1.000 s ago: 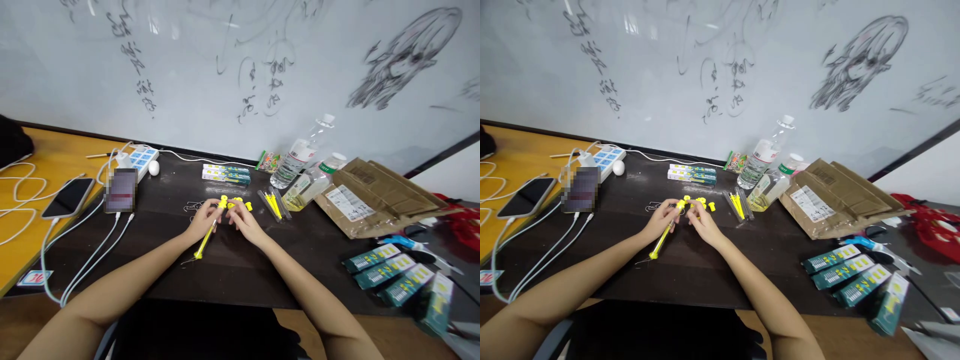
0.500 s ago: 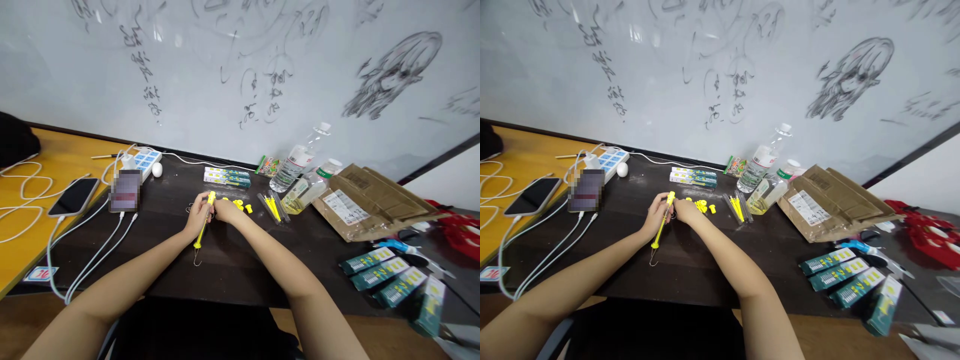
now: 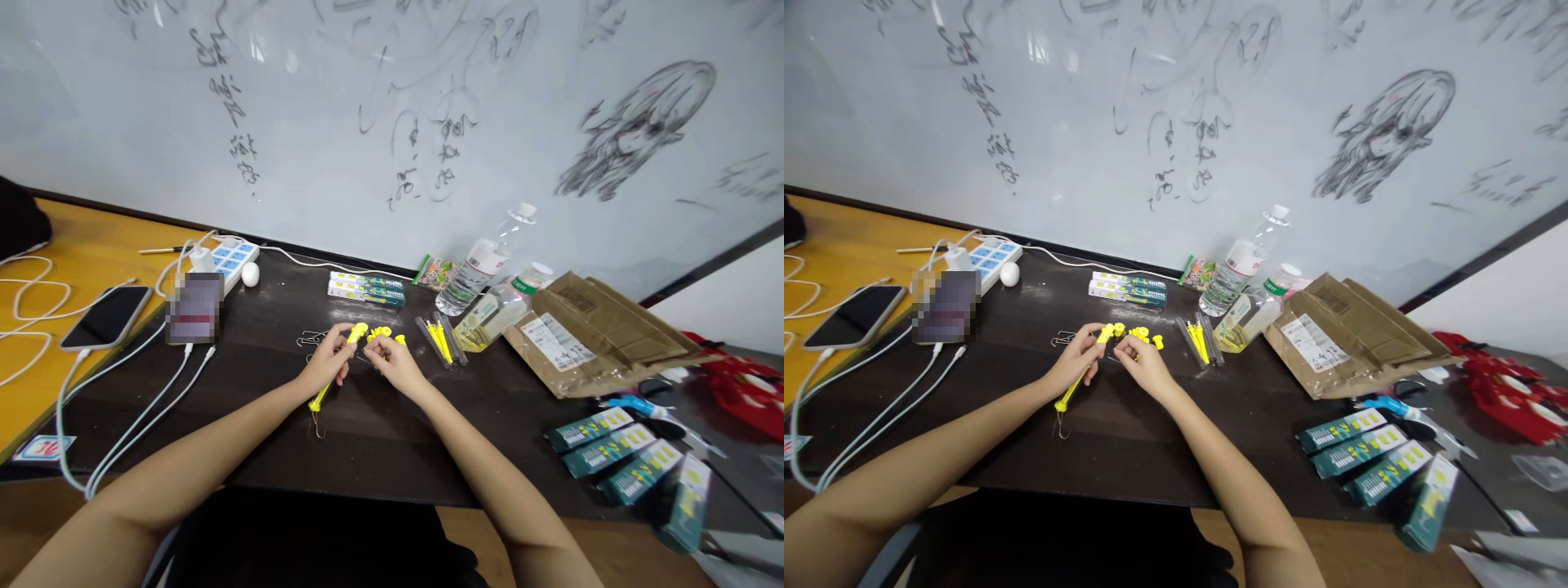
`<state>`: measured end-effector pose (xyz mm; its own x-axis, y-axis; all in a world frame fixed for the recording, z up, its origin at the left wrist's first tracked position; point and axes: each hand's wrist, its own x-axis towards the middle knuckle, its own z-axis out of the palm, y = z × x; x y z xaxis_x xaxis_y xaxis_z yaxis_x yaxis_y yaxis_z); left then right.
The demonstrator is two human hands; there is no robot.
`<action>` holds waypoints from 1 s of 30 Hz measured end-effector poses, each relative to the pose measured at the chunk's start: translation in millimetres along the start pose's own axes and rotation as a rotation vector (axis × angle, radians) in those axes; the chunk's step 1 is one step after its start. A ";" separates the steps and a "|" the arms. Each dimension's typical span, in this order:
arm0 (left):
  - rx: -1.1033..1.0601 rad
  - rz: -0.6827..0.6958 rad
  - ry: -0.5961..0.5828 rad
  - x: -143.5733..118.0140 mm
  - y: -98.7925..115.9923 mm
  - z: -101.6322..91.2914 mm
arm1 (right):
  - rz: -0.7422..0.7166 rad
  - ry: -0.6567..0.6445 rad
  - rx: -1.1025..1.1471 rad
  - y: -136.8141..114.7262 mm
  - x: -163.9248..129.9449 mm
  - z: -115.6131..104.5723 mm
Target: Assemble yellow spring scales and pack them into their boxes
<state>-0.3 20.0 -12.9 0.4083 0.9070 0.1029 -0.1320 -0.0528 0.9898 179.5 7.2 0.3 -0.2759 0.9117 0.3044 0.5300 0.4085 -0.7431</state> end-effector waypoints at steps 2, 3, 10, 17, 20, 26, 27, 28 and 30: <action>0.019 -0.057 -0.070 -1.8 -1.8 2.2 | -0.037 0.084 -0.055 0.8 -10.9 3.5; 0.022 -0.087 -0.101 -2.7 -2.1 3.2 | -0.056 0.122 -0.113 0.4 -14.3 4.7; 0.060 -0.186 -0.225 -6.7 1.0 7.1 | -0.063 0.099 -0.326 1.0 -18.7 -0.2; 0.052 -0.234 -0.244 -8.2 -1.2 8.8 | -0.133 0.010 -0.483 -4.3 -20.7 -3.6; 0.041 -0.275 -0.238 -8.1 -2.0 10.2 | -0.145 -0.014 -0.576 -7.6 -20.5 -4.7; -0.004 -0.309 -0.237 -8.2 -4.2 12.4 | -0.228 -0.014 -0.722 -11.1 -22.2 -4.8; -0.013 -0.312 -0.232 -8.4 -4.2 12.8 | -0.237 -0.009 -0.740 -11.6 -22.6 -4.1; -0.021 -0.319 -0.228 -8.5 -3.9 13.2 | -0.243 -0.005 -0.757 -12.0 -22.9 -3.1; -0.036 -0.341 -0.221 -8.6 -3.1 14.1 | -0.248 -0.002 -0.792 -12.8 -23.4 -0.4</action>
<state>9.3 6.5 -15.5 0.6179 0.7581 -0.2086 0.0147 0.2541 0.9671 179.5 -19.3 3.0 -0.4600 0.7915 0.4025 0.8612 0.5081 -0.0150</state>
